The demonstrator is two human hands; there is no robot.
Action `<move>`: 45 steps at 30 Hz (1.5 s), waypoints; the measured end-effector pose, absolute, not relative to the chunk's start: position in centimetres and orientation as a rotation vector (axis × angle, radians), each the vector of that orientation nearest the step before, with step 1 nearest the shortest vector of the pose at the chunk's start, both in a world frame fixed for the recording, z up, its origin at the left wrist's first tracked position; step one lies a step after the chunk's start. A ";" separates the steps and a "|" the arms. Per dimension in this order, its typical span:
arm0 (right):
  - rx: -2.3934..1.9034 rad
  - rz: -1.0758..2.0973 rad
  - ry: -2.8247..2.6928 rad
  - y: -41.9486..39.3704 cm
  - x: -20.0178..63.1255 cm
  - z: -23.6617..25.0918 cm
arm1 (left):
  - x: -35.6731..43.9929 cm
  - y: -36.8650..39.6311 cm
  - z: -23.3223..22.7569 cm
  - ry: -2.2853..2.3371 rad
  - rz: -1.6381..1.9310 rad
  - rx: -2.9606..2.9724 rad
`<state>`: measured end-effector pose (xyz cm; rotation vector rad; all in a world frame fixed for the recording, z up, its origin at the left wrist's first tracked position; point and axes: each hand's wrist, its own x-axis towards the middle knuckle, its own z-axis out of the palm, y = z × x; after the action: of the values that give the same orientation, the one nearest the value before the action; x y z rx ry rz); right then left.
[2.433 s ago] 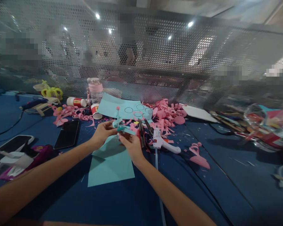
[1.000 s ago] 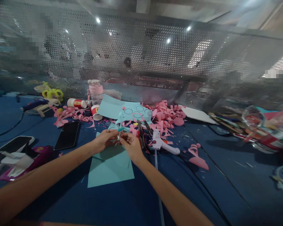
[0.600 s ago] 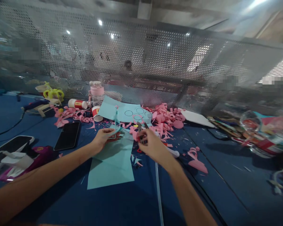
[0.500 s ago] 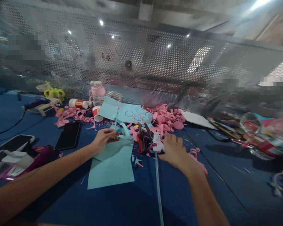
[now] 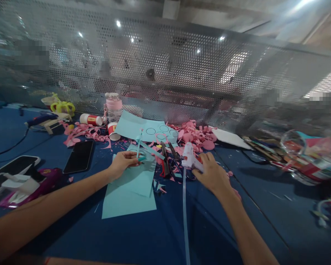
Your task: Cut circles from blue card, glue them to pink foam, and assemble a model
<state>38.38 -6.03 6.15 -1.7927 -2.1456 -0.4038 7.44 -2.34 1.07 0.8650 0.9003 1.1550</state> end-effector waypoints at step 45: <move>-1.176 0.923 -1.719 -5.3 28.2 2.4 | 7.5 -2.4 0.9 0.854 1.088 0.913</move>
<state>28.25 -5.27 2.45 -1.1763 -1.7191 0.9233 7.52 -2.44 0.90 0.9129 0.8535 1.0876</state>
